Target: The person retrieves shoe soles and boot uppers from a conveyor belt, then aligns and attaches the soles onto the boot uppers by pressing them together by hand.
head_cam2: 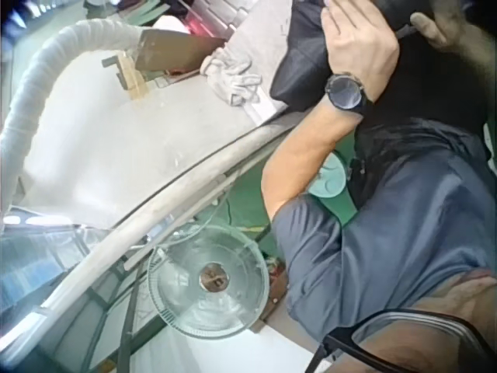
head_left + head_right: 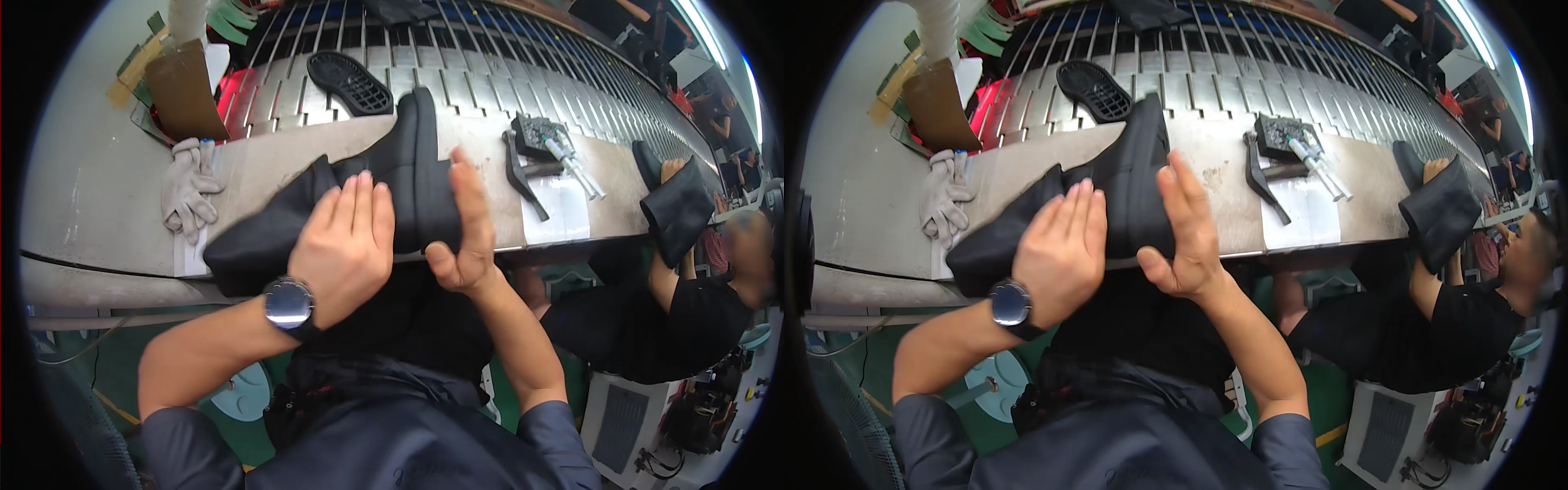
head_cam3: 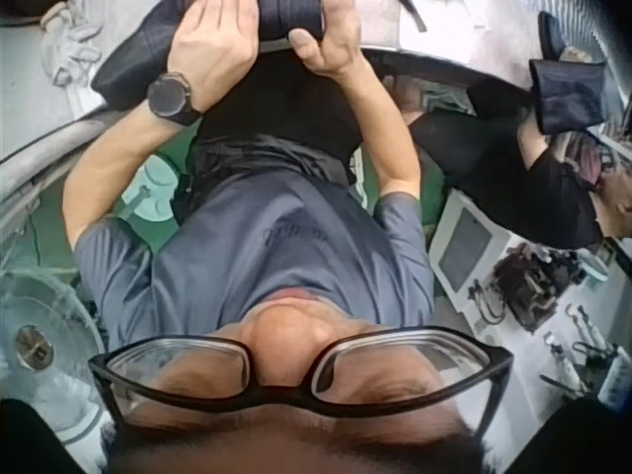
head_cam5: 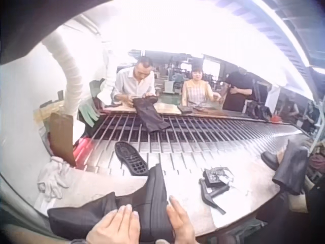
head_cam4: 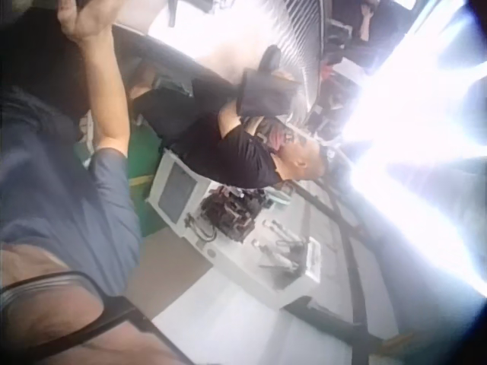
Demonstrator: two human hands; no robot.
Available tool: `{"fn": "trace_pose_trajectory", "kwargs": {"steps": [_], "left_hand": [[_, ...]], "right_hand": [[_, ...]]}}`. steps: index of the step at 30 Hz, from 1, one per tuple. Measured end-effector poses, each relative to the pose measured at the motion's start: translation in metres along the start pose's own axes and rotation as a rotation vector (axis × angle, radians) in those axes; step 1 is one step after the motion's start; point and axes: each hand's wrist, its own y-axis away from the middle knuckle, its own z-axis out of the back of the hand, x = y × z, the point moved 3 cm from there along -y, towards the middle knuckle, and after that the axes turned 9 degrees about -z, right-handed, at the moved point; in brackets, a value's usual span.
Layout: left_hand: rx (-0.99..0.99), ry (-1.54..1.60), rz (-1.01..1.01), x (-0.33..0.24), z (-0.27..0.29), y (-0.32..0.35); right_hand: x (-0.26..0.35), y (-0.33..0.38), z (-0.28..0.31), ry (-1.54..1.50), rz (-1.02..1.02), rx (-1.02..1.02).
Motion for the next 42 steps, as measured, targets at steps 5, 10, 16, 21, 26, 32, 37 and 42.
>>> {"fn": "trace_pose_trajectory", "kwargs": {"steps": [5,10,16,21,26,32,37,42], "left_hand": [[0.025,0.311,0.036,-0.014,-0.002,0.017],[0.234,0.594,0.146,0.033,-0.001,-0.025],[0.379,0.893,0.048,0.054,-0.058,-0.040],[0.340,0.813,0.030,0.048,-0.061,-0.035],[0.389,0.814,0.045,0.051,-0.060,-0.038],[0.431,0.830,0.051,0.063,-0.062,-0.057],[0.530,1.029,0.128,0.071,-0.076,-0.067],[0.452,1.046,0.136,0.066,-0.082,-0.066]], "right_hand": [[0.015,0.053,-0.006,-0.367,-0.555,-0.076],[0.016,0.045,-0.012,-0.481,-0.939,-0.234],[0.012,0.052,-0.021,-0.459,-0.883,-0.335],[0.013,0.059,-0.019,-0.406,-0.893,-0.368],[0.015,0.050,-0.015,-0.438,-0.871,-0.353],[0.005,0.021,0.013,-0.293,-0.897,-0.016],[-0.043,-0.044,0.031,-0.153,-0.941,0.256],[-0.063,-0.079,0.017,0.047,-0.855,0.367]]}}
